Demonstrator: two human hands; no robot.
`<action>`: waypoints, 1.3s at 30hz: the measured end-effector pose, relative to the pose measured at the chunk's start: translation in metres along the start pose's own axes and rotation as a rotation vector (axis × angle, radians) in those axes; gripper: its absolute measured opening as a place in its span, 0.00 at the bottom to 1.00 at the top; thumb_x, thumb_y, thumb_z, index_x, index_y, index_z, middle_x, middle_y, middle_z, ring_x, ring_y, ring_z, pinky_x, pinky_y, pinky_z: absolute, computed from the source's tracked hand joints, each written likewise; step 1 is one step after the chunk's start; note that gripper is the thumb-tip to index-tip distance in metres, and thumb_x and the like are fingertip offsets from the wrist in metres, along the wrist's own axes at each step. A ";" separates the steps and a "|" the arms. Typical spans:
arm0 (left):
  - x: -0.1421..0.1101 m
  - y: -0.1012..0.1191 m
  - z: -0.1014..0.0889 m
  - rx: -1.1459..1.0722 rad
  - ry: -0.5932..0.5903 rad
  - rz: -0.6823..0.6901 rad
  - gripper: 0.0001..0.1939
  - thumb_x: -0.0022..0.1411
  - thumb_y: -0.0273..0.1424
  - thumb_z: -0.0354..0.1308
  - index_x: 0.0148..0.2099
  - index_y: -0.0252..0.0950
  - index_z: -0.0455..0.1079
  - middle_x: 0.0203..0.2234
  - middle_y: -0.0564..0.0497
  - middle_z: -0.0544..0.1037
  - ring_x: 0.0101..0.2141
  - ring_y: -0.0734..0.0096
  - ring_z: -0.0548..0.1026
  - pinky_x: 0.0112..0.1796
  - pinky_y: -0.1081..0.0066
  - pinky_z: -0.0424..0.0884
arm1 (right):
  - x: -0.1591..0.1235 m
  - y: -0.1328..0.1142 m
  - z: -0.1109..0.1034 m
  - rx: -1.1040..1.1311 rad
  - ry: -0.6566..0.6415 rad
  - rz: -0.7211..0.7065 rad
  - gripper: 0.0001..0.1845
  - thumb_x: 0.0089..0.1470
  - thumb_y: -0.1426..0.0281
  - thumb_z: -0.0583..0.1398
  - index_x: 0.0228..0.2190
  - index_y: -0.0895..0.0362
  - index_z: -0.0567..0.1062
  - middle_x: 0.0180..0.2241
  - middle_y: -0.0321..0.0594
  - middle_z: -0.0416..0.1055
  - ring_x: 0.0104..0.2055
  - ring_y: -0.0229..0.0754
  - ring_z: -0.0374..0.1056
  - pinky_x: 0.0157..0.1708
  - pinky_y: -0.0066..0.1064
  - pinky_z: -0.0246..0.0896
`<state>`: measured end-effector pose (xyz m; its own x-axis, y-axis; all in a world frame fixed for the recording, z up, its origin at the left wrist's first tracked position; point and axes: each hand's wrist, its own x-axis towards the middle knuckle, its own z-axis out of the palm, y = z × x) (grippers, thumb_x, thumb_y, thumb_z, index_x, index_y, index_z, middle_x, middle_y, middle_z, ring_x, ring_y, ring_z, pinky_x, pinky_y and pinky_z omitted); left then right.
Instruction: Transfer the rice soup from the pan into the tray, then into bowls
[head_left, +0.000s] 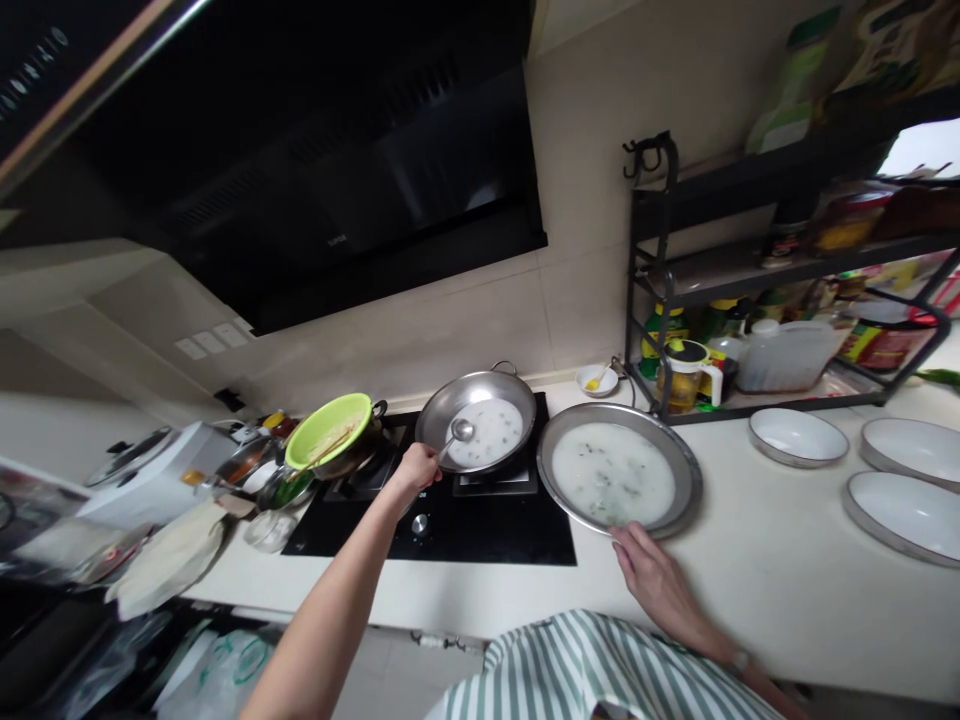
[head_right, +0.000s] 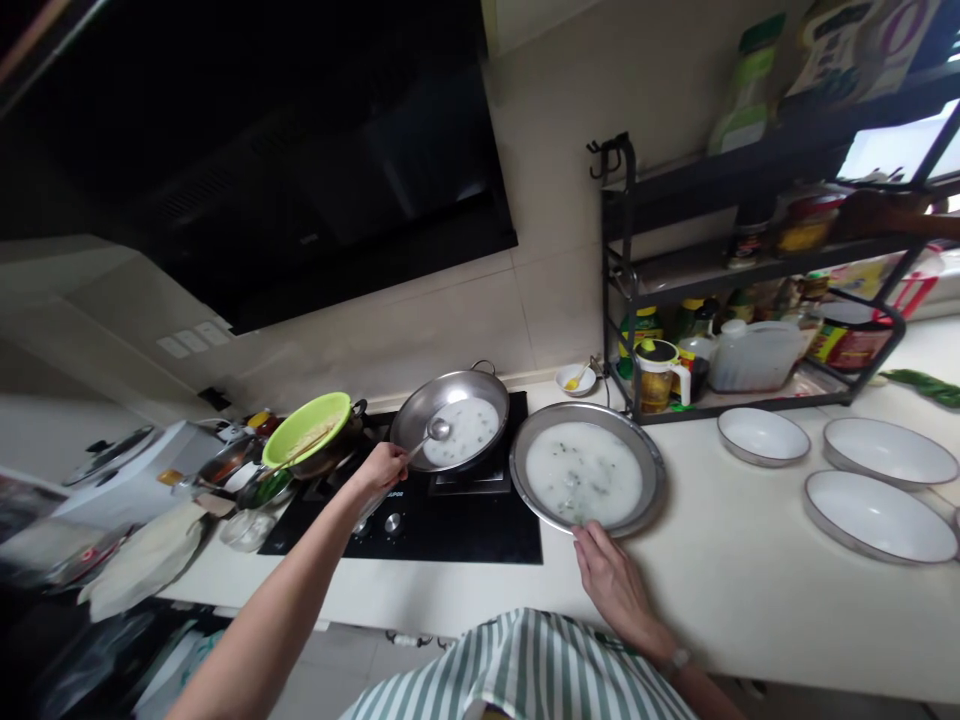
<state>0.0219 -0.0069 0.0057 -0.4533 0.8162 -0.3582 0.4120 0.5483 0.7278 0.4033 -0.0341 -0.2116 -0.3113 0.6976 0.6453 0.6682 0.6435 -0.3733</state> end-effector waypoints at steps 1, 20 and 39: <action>0.004 0.000 -0.003 0.002 -0.008 -0.011 0.15 0.55 0.19 0.61 0.19 0.35 0.65 0.07 0.58 0.61 0.10 0.81 0.54 0.16 0.76 0.43 | 0.000 0.000 0.000 -0.005 0.002 -0.005 0.18 0.68 0.70 0.49 0.42 0.56 0.80 0.36 0.46 0.77 0.32 0.43 0.76 0.32 0.30 0.73; 0.004 0.001 -0.002 -0.512 -0.257 -0.217 0.07 0.62 0.19 0.56 0.31 0.29 0.70 0.15 0.58 0.63 0.12 0.90 0.51 0.12 0.87 0.44 | -0.001 0.001 0.000 -0.003 -0.002 0.001 0.18 0.68 0.70 0.49 0.42 0.56 0.79 0.35 0.45 0.76 0.32 0.42 0.76 0.32 0.30 0.72; -0.050 0.026 0.002 -0.590 -0.400 -0.046 0.04 0.57 0.23 0.63 0.36 0.26 0.75 0.15 0.56 0.68 0.11 0.88 0.53 0.13 0.83 0.42 | 0.001 -0.002 -0.001 0.047 -0.025 0.072 0.20 0.69 0.67 0.48 0.41 0.56 0.80 0.35 0.47 0.77 0.33 0.44 0.76 0.33 0.32 0.72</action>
<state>0.0570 -0.0330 0.0417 -0.0884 0.8607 -0.5013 -0.1488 0.4862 0.8611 0.4019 -0.0351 -0.2093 -0.2809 0.7495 0.5994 0.6568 0.6055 -0.4493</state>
